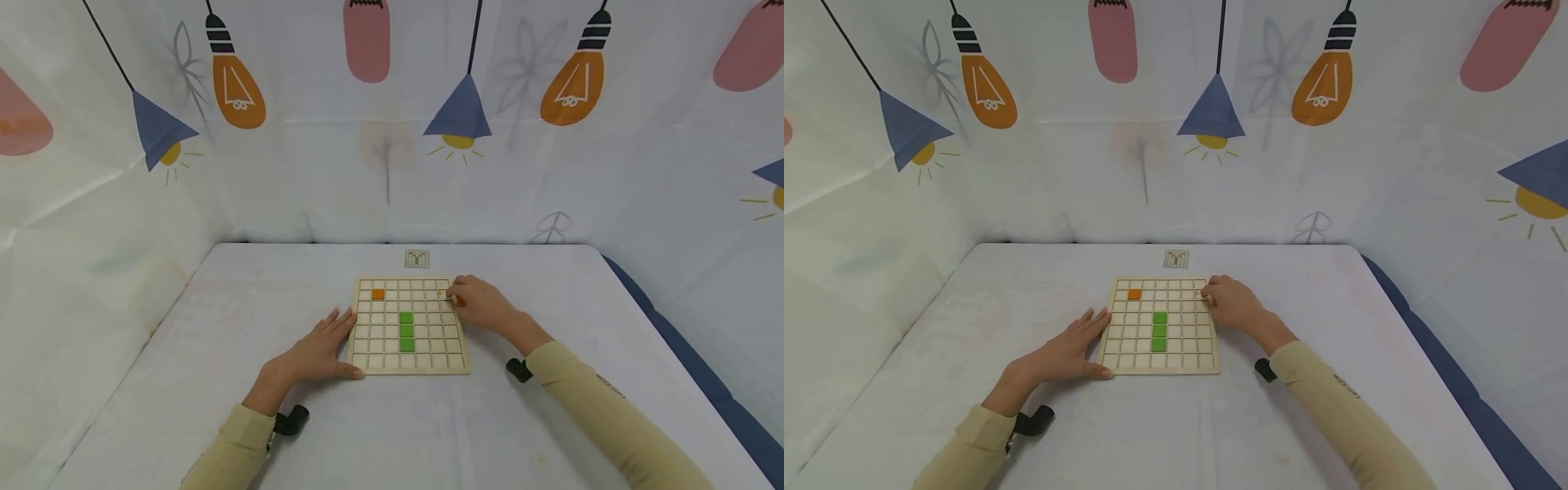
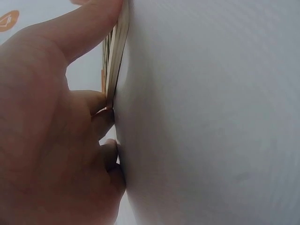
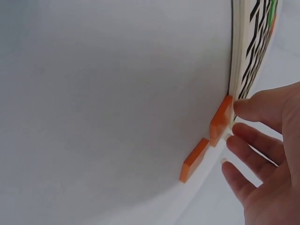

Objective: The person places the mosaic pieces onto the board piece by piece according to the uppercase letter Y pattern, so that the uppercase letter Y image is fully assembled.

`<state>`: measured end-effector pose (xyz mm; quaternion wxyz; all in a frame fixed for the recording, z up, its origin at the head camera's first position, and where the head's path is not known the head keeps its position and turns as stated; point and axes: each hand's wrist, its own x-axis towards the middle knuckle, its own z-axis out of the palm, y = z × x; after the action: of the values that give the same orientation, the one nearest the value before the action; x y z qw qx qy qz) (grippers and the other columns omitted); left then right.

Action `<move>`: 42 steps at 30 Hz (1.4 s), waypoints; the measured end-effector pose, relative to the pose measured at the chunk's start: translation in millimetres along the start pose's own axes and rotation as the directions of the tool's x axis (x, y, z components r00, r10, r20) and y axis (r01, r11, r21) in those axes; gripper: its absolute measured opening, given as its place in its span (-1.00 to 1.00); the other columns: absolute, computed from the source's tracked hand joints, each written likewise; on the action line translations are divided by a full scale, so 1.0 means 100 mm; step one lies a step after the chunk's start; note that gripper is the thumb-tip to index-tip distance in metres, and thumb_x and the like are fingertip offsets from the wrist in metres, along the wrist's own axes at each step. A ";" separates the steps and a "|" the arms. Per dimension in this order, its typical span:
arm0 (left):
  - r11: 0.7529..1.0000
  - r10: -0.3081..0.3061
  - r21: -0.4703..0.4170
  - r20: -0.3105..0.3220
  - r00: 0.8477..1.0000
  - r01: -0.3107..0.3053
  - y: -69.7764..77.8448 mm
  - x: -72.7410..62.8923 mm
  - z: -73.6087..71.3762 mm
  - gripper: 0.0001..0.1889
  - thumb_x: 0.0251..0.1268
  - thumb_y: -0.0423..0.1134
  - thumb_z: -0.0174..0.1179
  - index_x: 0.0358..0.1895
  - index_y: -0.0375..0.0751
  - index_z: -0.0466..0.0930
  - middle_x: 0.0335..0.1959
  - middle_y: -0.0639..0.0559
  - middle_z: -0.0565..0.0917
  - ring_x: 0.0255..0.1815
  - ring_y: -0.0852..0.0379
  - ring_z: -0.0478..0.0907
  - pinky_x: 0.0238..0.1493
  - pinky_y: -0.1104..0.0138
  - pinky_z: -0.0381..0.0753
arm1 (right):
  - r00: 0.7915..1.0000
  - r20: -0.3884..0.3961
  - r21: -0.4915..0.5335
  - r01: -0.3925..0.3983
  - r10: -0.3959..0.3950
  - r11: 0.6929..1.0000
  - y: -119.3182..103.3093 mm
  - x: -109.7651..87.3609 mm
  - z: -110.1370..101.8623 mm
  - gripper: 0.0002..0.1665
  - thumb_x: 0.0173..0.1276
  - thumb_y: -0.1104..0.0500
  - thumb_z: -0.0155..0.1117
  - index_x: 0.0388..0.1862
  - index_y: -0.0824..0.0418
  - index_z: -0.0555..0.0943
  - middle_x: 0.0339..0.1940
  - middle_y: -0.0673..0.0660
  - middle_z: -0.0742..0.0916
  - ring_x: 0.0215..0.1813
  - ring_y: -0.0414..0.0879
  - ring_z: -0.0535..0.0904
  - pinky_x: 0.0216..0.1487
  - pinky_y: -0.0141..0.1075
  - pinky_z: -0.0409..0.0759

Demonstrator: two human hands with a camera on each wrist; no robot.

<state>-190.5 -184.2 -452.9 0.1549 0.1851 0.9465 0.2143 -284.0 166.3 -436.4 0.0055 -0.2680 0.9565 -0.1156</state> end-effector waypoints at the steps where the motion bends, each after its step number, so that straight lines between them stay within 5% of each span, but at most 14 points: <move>1: 1.000 0.000 -0.002 -0.002 1.000 0.000 0.00 0.00 0.00 0.21 0.02 0.34 0.38 0.62 -0.14 -0.10 0.67 0.01 -0.08 0.68 -0.14 -0.27 0.64 -0.06 -0.10 | 1.000 0.000 -0.005 -0.001 0.001 1.000 0.02 0.00 0.00 -0.69 0.32 0.30 0.25 0.02 0.16 0.72 -0.04 0.09 0.69 -0.03 -0.02 0.56 0.04 -0.11 0.61; 10: 1.000 0.004 0.001 -0.006 1.000 -0.004 -0.01 -0.01 -0.01 0.21 0.02 0.34 0.38 0.62 -0.15 -0.10 0.67 0.00 -0.08 0.68 -0.15 -0.27 0.64 -0.07 -0.10 | 0.999 0.019 -0.014 -0.039 0.039 0.999 0.10 -0.01 -0.01 -0.63 0.25 0.37 0.23 0.02 0.13 0.71 0.03 0.11 0.69 0.11 0.04 0.57 0.17 -0.04 0.60; 24: 1.000 0.012 -0.005 -0.006 1.000 -0.012 -0.01 -0.01 0.00 0.21 0.04 0.33 0.38 0.62 -0.16 -0.11 0.67 -0.02 -0.08 0.68 -0.16 -0.28 0.64 -0.08 -0.11 | 1.000 0.018 -0.031 -0.026 0.026 0.999 0.15 0.04 -0.04 -0.72 0.32 0.36 0.24 -0.04 0.16 0.72 -0.21 0.04 0.69 -0.18 -0.07 0.53 -0.04 -0.15 0.61; 42: 1.000 0.018 -0.010 -0.007 1.000 -0.018 0.00 -0.01 -0.01 0.21 0.04 0.31 0.38 0.62 -0.17 -0.10 0.66 -0.03 -0.07 0.68 -0.17 -0.27 0.63 -0.09 -0.10 | 0.997 0.060 -0.008 -0.044 0.044 0.999 0.18 0.08 -0.02 -0.66 0.30 0.39 0.23 0.03 0.25 0.71 -0.17 0.09 0.68 -0.16 -0.06 0.50 -0.05 -0.21 0.58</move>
<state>-190.1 -184.5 -451.6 0.1505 0.1920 0.9443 0.2210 -300.1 177.9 -437.9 0.0358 -0.2502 0.9619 -0.1041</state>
